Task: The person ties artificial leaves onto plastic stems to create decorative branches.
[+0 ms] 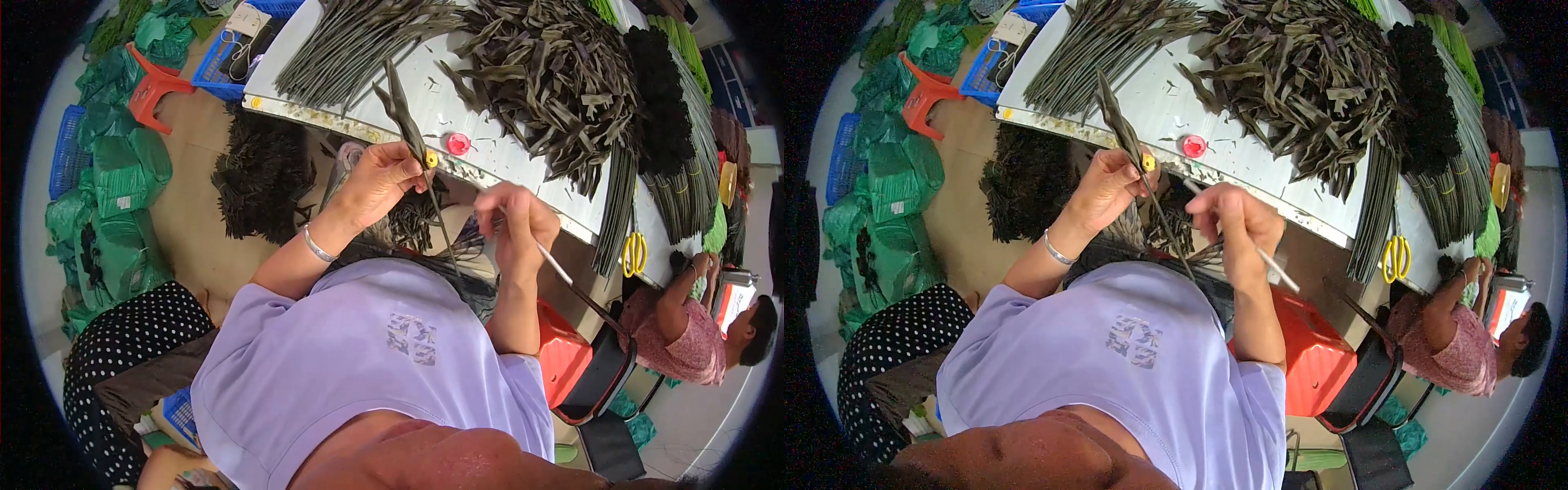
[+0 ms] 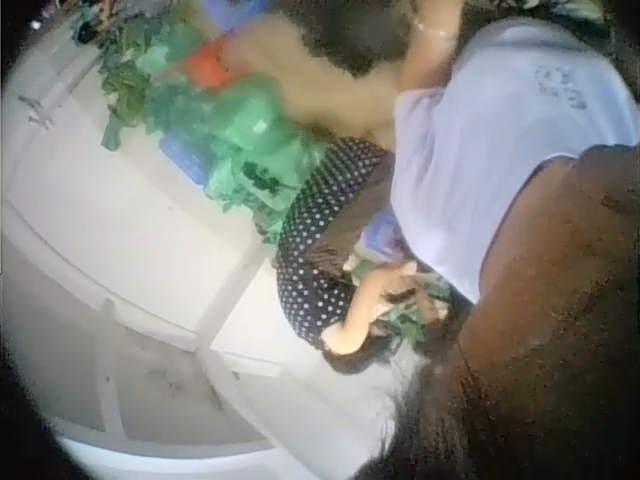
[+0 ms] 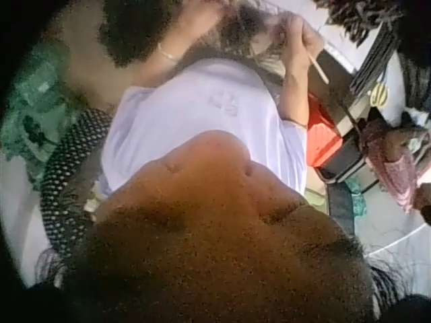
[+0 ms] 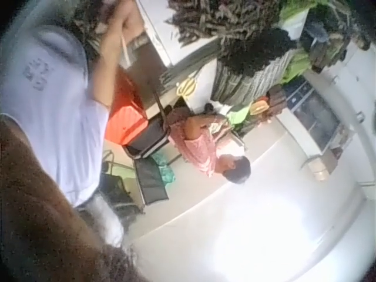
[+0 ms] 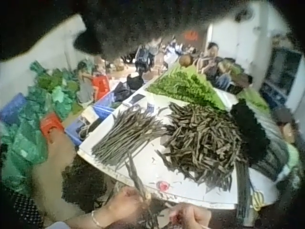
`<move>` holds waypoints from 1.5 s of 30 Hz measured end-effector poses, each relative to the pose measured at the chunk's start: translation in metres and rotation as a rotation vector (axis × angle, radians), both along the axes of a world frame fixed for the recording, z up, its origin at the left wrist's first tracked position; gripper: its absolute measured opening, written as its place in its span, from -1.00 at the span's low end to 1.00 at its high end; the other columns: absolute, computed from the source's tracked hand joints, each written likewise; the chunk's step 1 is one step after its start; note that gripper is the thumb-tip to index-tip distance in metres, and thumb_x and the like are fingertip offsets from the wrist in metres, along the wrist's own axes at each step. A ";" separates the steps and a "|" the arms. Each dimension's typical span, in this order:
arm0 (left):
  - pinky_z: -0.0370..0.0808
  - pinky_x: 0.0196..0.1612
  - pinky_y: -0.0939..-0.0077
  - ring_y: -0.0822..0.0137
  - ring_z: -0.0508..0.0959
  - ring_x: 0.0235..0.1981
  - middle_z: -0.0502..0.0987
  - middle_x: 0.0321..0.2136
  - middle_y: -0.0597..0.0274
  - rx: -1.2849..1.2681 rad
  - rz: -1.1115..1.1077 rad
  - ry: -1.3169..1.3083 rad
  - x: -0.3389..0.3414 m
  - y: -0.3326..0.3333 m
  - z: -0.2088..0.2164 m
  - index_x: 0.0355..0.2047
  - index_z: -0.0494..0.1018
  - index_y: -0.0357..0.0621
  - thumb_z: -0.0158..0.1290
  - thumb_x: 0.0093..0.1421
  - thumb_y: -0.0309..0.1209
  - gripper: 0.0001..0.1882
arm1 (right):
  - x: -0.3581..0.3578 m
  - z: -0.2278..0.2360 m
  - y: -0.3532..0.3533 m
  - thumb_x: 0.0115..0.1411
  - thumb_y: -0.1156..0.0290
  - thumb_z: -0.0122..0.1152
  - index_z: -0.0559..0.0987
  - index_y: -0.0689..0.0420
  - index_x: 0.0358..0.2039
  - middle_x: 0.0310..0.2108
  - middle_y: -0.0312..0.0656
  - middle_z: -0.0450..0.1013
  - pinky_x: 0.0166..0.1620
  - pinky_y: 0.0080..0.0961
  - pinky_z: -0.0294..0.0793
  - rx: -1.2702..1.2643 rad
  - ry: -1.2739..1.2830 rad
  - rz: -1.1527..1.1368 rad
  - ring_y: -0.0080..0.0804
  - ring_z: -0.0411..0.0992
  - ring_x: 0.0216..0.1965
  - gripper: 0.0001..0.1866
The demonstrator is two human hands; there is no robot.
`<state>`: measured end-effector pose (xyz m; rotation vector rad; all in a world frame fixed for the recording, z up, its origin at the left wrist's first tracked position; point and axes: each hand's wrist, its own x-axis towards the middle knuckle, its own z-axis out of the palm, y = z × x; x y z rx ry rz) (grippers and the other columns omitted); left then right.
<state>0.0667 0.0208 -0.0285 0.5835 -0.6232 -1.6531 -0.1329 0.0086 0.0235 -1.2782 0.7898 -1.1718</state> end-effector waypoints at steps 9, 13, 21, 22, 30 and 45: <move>0.44 -0.41 0.68 0.44 0.48 -0.44 0.45 -0.45 0.29 -0.075 0.002 -0.098 -0.007 0.008 0.007 -0.38 0.51 -0.20 0.21 0.00 -0.25 -0.71 | 0.005 0.018 0.017 0.27 0.20 -0.05 0.51 0.34 -0.55 -0.60 -0.17 0.41 -0.63 -0.68 0.14 -0.218 0.088 0.120 -0.57 0.24 -0.68 -0.55; 0.44 -0.34 0.54 0.41 0.49 -0.41 0.54 -0.43 0.22 -0.065 -0.040 -0.021 -0.006 0.013 0.014 -0.41 0.51 -0.23 0.15 0.05 -0.46 -0.89 | 0.006 0.021 0.019 0.27 0.21 -0.05 0.50 0.34 -0.56 -0.63 -0.20 0.39 -0.63 -0.68 0.14 -0.214 0.146 0.133 -0.58 0.24 -0.69 -0.56; 0.41 -0.30 0.59 0.46 0.45 -0.42 0.51 -0.42 0.25 -0.032 -0.011 -0.110 -0.011 0.019 0.025 -0.37 0.47 -0.28 0.07 0.14 -0.46 -0.88 | 0.008 0.019 0.022 0.27 0.32 -0.08 0.47 0.35 -0.58 -0.63 -0.17 0.39 -0.59 -0.66 0.23 -0.456 0.284 0.078 -0.55 0.29 -0.66 -0.61; 0.40 -0.29 0.61 0.47 0.44 -0.43 0.50 -0.43 0.25 -0.029 0.015 -0.101 -0.011 0.019 0.026 -0.37 0.46 -0.28 0.05 0.16 -0.46 -0.88 | 0.010 0.015 0.020 0.18 0.40 0.08 0.46 0.33 -0.56 -0.62 -0.17 0.38 -0.57 -0.66 0.27 -0.569 0.253 0.049 -0.53 0.31 -0.64 -0.75; 0.40 -0.29 0.59 0.47 0.44 -0.41 0.48 -0.45 0.27 -0.011 0.097 -0.091 -0.017 0.015 0.018 -0.40 0.44 -0.26 0.06 0.13 -0.50 -0.93 | 0.024 -0.012 0.017 -0.08 0.66 0.25 0.48 0.25 -0.45 -0.55 -0.12 0.40 -0.56 -0.52 0.33 -0.671 0.603 -0.151 -0.31 0.37 -0.63 -0.85; 0.32 -0.31 0.62 0.49 0.39 -0.40 0.45 -0.39 0.30 -0.096 -0.039 -0.080 -0.013 0.001 0.019 -0.34 0.48 -0.22 0.24 -0.03 -0.25 -0.67 | 0.023 0.000 0.020 -0.04 0.68 0.19 0.49 0.28 -0.48 -0.61 -0.11 0.38 -0.58 -0.53 0.31 -0.666 0.568 -0.213 -0.23 0.34 -0.67 -0.91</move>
